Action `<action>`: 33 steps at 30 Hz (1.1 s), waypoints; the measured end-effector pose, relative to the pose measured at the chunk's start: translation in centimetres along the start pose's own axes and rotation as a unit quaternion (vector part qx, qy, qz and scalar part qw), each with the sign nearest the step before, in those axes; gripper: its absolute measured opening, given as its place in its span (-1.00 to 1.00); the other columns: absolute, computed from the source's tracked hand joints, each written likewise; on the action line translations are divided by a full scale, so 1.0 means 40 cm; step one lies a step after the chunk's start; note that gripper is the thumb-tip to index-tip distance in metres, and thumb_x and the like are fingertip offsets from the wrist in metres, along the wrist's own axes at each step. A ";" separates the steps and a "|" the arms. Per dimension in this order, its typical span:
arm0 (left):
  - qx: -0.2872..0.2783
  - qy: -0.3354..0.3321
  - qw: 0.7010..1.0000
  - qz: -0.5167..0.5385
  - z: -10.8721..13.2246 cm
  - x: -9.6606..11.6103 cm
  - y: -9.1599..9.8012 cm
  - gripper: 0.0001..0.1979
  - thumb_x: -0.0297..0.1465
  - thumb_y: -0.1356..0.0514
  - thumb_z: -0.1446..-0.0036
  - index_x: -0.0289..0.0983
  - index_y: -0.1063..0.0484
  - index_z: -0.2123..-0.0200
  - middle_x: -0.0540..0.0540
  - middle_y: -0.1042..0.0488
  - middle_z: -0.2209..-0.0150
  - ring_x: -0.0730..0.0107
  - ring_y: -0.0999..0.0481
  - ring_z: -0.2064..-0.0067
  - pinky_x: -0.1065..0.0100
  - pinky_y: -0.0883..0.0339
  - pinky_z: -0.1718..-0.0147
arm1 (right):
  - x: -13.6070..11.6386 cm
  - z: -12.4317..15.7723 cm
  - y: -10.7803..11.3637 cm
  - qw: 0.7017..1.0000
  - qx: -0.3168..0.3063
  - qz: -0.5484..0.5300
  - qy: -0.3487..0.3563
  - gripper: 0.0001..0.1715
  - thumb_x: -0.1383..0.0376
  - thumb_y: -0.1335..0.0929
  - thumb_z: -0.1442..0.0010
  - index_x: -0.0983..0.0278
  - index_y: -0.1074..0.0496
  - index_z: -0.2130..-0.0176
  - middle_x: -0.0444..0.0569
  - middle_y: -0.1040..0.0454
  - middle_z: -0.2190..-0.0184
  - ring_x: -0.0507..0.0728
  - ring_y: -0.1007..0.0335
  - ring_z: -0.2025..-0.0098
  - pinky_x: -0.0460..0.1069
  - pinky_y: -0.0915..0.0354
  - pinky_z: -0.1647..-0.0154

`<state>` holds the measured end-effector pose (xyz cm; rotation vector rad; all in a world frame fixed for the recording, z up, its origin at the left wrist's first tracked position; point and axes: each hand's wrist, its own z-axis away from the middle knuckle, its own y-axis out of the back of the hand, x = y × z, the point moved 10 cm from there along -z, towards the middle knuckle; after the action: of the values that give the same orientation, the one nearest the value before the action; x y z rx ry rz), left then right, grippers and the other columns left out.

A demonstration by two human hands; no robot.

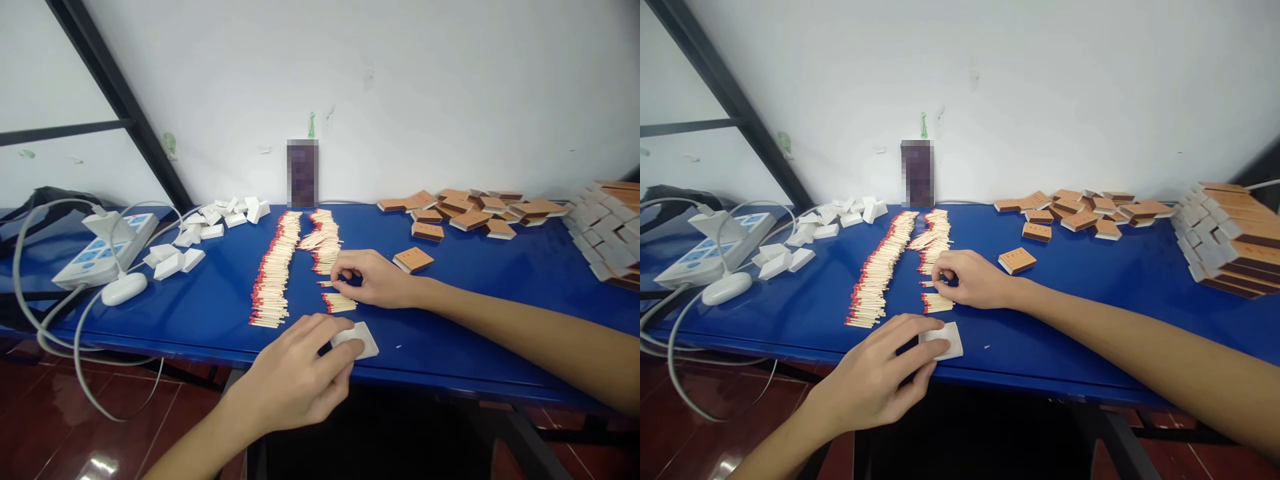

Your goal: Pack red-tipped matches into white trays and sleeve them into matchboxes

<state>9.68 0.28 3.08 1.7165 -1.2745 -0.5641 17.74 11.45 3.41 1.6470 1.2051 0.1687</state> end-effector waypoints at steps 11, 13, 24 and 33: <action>0.003 0.000 1.000 -0.002 0.003 -0.002 0.000 -0.71 -0.56 -0.08 -0.24 -0.30 -0.37 -0.02 -0.20 -0.44 0.03 0.16 -0.45 -0.08 0.14 -0.44 -0.01 | -0.002 -0.001 0.003 1.000 0.010 0.000 0.006 -0.91 0.42 -0.33 -0.16 0.27 -0.43 0.38 -0.18 -0.35 0.52 -0.01 -0.16 0.49 -0.09 -0.12 0.40; 0.002 0.001 1.000 0.000 0.002 -0.002 -0.001 -0.71 -0.56 -0.08 -0.25 -0.30 -0.37 -0.02 -0.19 -0.44 0.03 0.16 -0.45 -0.08 0.14 -0.43 -0.01 | -0.006 0.001 0.002 1.000 0.003 -0.008 0.009 -0.89 0.42 -0.33 -0.16 0.28 -0.45 0.39 -0.15 -0.38 0.49 -0.01 -0.18 0.48 -0.09 -0.13 0.40; -0.004 0.002 1.000 0.001 0.003 -0.001 -0.002 -0.72 -0.56 -0.08 -0.24 -0.30 -0.37 -0.01 -0.20 -0.44 0.01 0.16 -0.45 -0.05 0.13 -0.43 -0.01 | -0.013 0.005 0.014 0.999 0.029 -0.006 0.017 -0.83 0.39 -0.30 -0.23 0.27 -0.43 0.40 -0.17 -0.35 0.54 -0.01 -0.16 0.50 -0.08 -0.12 0.42; 0.004 -0.004 1.000 -0.001 0.000 0.003 0.003 -0.72 -0.57 -0.08 -0.24 -0.31 -0.37 -0.01 -0.21 -0.44 0.03 0.17 -0.46 -0.04 0.15 -0.45 0.01 | 0.025 -0.002 0.001 0.997 0.019 0.068 -0.027 -0.83 0.33 -0.35 -0.21 0.25 -0.39 0.44 -0.17 -0.34 0.53 0.05 -0.21 0.40 -0.02 -0.10 0.25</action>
<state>9.66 0.18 3.19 1.7246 -1.2830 -0.5686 18.19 12.26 3.04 1.7575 1.0617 0.1850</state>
